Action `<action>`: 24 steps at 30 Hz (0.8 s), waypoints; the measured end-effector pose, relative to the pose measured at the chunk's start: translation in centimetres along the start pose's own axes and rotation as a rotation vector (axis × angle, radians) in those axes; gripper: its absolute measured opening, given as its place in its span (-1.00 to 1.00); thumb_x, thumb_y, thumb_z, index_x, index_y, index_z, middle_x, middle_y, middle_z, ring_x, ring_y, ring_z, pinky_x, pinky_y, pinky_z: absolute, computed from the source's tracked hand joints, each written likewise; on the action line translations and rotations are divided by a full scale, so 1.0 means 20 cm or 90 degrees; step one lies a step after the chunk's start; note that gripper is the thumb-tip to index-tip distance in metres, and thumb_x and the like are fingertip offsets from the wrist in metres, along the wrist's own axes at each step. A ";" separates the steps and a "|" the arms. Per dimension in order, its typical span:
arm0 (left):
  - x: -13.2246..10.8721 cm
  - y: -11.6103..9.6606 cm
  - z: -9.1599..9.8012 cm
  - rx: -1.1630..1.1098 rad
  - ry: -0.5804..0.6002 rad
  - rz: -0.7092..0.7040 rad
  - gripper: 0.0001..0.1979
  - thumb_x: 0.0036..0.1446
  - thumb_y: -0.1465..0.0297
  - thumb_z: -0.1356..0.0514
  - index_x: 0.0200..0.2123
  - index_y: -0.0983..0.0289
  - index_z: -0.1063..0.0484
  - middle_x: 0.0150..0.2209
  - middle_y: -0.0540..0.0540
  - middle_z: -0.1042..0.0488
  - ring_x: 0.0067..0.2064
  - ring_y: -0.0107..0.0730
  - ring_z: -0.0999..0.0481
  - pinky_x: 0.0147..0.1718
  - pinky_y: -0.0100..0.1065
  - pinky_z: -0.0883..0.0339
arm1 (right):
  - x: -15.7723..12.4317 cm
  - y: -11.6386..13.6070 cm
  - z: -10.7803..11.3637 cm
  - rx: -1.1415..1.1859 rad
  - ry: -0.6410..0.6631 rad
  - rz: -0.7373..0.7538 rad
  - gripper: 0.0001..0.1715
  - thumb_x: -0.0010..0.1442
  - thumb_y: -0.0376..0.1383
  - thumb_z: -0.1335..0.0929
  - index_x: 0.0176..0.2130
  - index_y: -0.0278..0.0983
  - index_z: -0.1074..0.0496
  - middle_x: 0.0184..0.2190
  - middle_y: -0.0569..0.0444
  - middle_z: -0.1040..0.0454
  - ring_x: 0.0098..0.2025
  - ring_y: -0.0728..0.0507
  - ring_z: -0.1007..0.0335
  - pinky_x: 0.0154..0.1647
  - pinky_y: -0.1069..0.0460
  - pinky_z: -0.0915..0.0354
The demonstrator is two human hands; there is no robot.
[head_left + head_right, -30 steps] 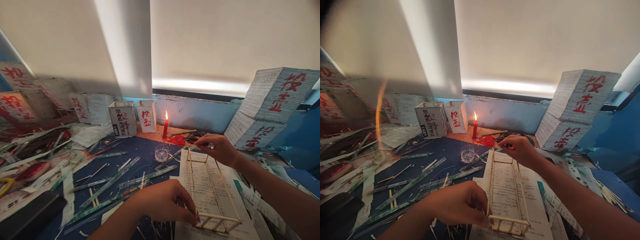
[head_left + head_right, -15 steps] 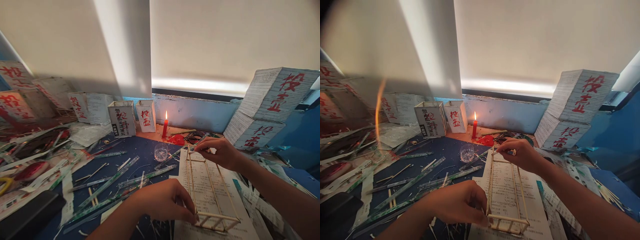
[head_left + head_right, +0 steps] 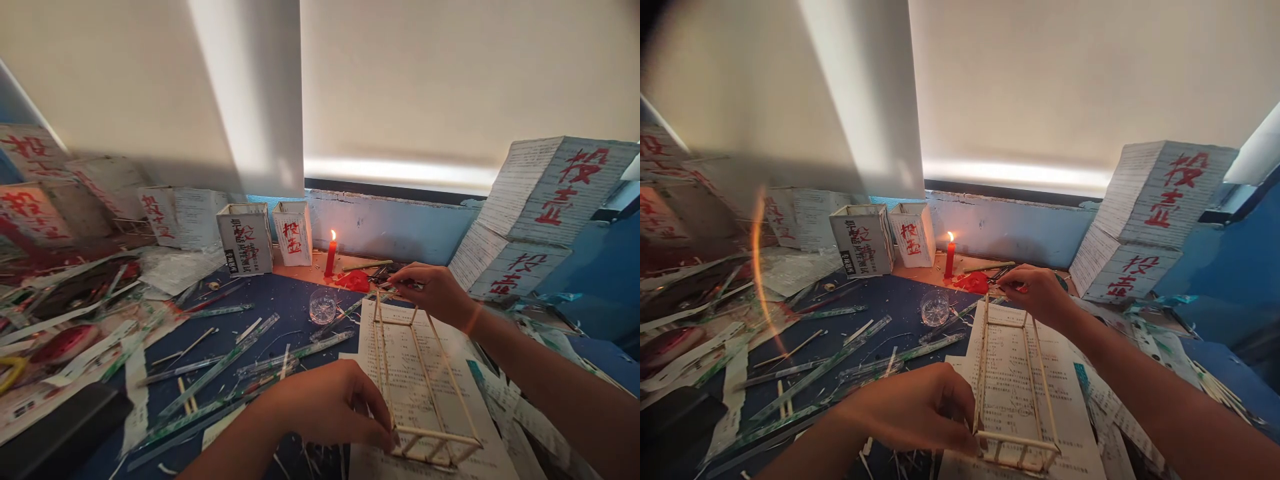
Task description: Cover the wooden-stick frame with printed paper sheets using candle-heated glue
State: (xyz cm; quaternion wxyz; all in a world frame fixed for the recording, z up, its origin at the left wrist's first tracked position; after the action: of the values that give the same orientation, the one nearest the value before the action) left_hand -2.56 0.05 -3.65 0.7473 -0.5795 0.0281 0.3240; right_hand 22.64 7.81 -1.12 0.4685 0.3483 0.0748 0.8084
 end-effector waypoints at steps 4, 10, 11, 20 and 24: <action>0.01 0.02 0.00 0.006 0.000 -0.019 -0.68 0.08 0.09 -0.31 -0.19 0.13 -0.67 -0.44 -0.02 -0.49 -0.49 -0.46 -0.28 -0.60 -0.43 -0.03 | -0.02 0.02 0.08 -0.011 -0.058 -0.042 -0.79 0.23 -0.17 -0.41 -0.19 -0.19 -0.64 -0.30 0.04 -0.66 -0.38 -0.11 -0.53 -0.38 0.03 -0.40; 0.03 0.05 -0.02 0.012 -0.024 -0.036 -0.72 0.08 0.13 -0.32 -0.22 0.14 -0.67 -0.44 -0.02 -0.51 -0.45 -0.45 -0.33 -0.53 -0.44 -0.09 | -0.24 0.04 0.40 -0.019 -0.193 -0.199 -0.60 0.17 0.01 -0.45 -0.19 -0.25 -0.61 -0.36 -0.05 -0.65 -0.38 -0.17 -0.54 -0.39 0.01 -0.40; 0.04 0.05 -0.02 0.016 -0.026 -0.037 -0.72 0.09 0.13 -0.32 -0.23 0.16 -0.66 -0.46 -0.02 -0.49 -0.45 -0.45 -0.32 -0.53 -0.44 -0.09 | -0.31 0.03 0.46 -0.018 -0.201 -0.232 -0.59 0.16 0.02 -0.45 -0.19 -0.25 -0.60 -0.33 -0.08 -0.66 -0.34 -0.18 -0.56 -0.37 0.00 -0.41; 0.03 0.00 -0.03 -0.014 -0.004 -0.072 -0.72 0.11 0.16 -0.31 -0.24 0.24 -0.63 -0.41 0.00 -0.50 -0.44 -0.46 -0.31 -0.43 -0.42 -0.19 | -1.06 -0.25 0.81 -0.202 -0.141 -0.572 -0.69 0.10 0.05 -0.48 -0.27 -0.09 -0.60 -0.36 -0.11 -0.65 -0.48 -0.17 -0.52 -0.51 -0.04 -0.26; 0.03 -0.01 -0.01 -0.013 -0.017 -0.084 -0.75 0.15 0.18 -0.29 -0.26 0.23 -0.60 -0.32 0.02 -0.56 -0.31 -0.39 -0.43 -0.27 -0.38 -0.31 | -1.21 -0.31 0.79 -0.203 -0.089 -0.540 -0.72 0.17 0.02 -0.43 -0.31 -0.10 -0.61 -0.33 -0.13 -0.66 -0.38 -0.25 -0.58 -0.43 -0.06 -0.33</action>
State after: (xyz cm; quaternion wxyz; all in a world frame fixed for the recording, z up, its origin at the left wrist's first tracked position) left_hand -2.00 0.15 -3.81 0.7613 -0.5835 -0.0238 0.2818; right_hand 44.63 -11.68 -4.11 0.8097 0.2638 0.0535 0.5214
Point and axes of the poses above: each hand's wrist, its own x-axis towards the middle knuckle, its own z-axis out of the back of the hand, y = z × x, the point moved 1 cm from there along x, towards the middle knuckle
